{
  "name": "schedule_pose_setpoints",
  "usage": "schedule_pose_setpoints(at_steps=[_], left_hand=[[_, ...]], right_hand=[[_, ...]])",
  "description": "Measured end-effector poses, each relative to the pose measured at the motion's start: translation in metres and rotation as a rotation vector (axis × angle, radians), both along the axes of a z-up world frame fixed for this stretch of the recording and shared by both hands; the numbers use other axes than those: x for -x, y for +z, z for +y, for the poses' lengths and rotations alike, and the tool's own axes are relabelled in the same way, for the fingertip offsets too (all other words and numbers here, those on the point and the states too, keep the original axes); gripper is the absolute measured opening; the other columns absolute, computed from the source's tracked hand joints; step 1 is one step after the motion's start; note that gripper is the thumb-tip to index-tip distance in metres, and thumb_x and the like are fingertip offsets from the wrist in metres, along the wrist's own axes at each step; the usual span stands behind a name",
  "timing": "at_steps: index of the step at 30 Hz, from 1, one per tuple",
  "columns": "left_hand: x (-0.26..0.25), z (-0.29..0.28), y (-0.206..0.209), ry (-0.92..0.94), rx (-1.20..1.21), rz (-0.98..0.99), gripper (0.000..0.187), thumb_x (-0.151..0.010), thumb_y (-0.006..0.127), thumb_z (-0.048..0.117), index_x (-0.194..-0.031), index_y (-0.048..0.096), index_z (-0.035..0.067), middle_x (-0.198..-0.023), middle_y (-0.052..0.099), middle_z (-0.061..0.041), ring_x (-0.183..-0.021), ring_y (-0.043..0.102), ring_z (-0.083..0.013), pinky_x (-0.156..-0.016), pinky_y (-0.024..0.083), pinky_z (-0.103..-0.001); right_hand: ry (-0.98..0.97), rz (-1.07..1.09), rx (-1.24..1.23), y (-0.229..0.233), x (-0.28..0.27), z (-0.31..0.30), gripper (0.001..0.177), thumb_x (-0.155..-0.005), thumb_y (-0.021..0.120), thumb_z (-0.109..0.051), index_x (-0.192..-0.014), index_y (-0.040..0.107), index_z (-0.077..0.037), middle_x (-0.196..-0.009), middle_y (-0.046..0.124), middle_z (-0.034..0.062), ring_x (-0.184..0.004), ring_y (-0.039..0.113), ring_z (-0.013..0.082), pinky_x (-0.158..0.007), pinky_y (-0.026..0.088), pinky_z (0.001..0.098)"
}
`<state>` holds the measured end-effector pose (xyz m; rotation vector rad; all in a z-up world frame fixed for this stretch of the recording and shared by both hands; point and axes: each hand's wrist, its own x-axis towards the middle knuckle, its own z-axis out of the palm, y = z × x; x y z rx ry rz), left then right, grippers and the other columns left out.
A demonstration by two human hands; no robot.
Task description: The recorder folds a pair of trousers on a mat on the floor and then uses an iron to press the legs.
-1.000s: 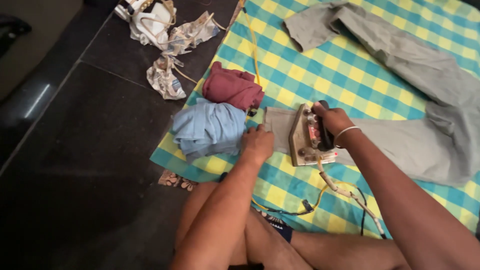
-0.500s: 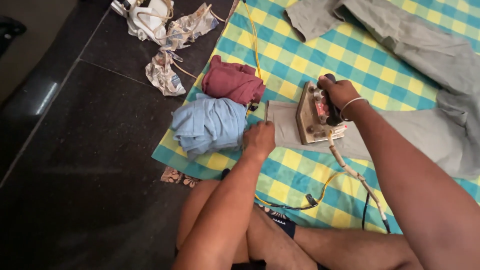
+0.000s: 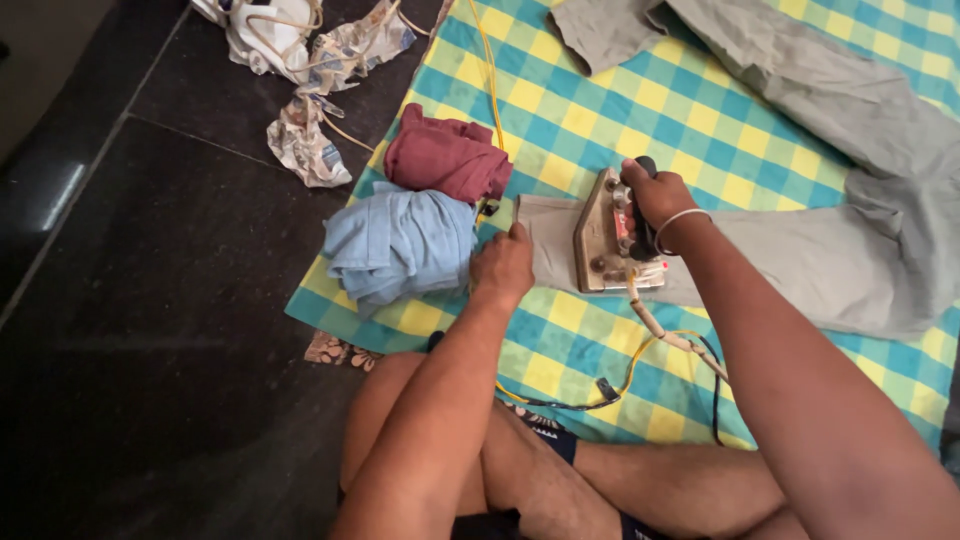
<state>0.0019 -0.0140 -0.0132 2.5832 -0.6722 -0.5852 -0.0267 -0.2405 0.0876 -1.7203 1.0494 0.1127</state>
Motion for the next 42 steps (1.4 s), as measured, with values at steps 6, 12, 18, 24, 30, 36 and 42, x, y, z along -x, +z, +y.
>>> schedule_pose_setpoints(at_steps=[6,12,18,24,30,36,42], left_hand=[[-0.002,-0.001,-0.01,0.078,0.066,0.055,0.05,-0.084,0.073,0.023,-0.124,0.052,0.0,-0.122,0.065,-0.025,-0.111,0.067,-0.0413,-0.094,0.054,-0.051],[-0.005,-0.004,-0.01,0.15,0.048,0.128,0.046,-0.08,0.073,0.017,-0.118,0.059,-0.002,-0.118,0.068,-0.027,-0.108,0.069,-0.0415,-0.092,0.056,-0.049],[-0.011,-0.008,-0.031,0.19,0.117,0.14,0.036,-0.082,0.069,0.013,-0.113,0.063,-0.004,-0.108,0.071,-0.029,-0.102,0.072,-0.0433,-0.088,0.058,-0.05],[-0.012,-0.004,-0.019,0.205,0.101,0.166,0.031,-0.086,0.064,0.013,-0.113,0.066,-0.002,-0.113,0.071,-0.027,-0.105,0.07,-0.0439,-0.09,0.057,-0.052],[-0.016,-0.007,-0.042,0.263,0.203,0.186,0.022,-0.088,0.062,0.012,-0.102,0.072,0.0,-0.105,0.072,-0.03,-0.102,0.07,-0.0458,-0.088,0.057,-0.052],[-0.025,-0.01,-0.057,0.276,0.247,0.151,0.02,-0.083,0.062,0.01,-0.097,0.076,0.002,-0.102,0.072,-0.029,-0.101,0.07,-0.0456,-0.087,0.056,-0.053],[-0.019,-0.003,-0.022,0.303,0.264,0.209,0.02,-0.086,0.062,0.013,-0.098,0.075,0.002,-0.103,0.072,-0.027,-0.101,0.069,-0.0453,-0.086,0.056,-0.053]], right_hand=[[-0.029,-0.048,0.069,-0.005,-0.002,-0.001,0.05,-0.098,0.064,-0.047,-0.095,0.065,0.003,-0.066,0.058,0.0094,-0.049,0.056,0.0212,-0.045,0.048,0.0398],[-0.274,-0.168,0.026,-0.037,-0.023,-0.015,0.051,-0.097,0.068,-0.046,-0.094,0.063,0.005,-0.069,0.062,0.0097,-0.05,0.059,0.0202,-0.046,0.049,0.039],[-0.265,-0.129,-0.085,-0.02,-0.027,0.022,0.048,-0.097,0.065,-0.045,-0.094,0.058,0.003,-0.063,0.059,0.0124,-0.046,0.057,0.024,-0.042,0.047,0.0424],[-0.366,-0.166,-0.143,-0.008,-0.036,0.043,0.049,-0.097,0.067,-0.044,-0.09,0.054,0.003,-0.061,0.055,0.0106,-0.046,0.054,0.0234,-0.041,0.046,0.0438],[-0.473,-0.338,-0.252,-0.044,-0.052,0.027,0.049,-0.097,0.067,-0.041,-0.085,0.05,0.003,-0.06,0.052,0.0117,-0.044,0.053,0.0263,-0.039,0.044,0.0448],[0.02,-0.164,-0.046,-0.017,-0.049,0.042,0.049,-0.097,0.067,-0.044,-0.087,0.062,0.004,-0.064,0.06,0.0103,-0.046,0.058,0.0216,-0.042,0.049,0.0389],[-0.118,-0.155,-0.068,-0.007,-0.058,0.064,0.048,-0.096,0.067,-0.044,-0.082,0.059,0.002,-0.061,0.057,0.0097,-0.045,0.056,0.0216,-0.041,0.047,0.0413]])
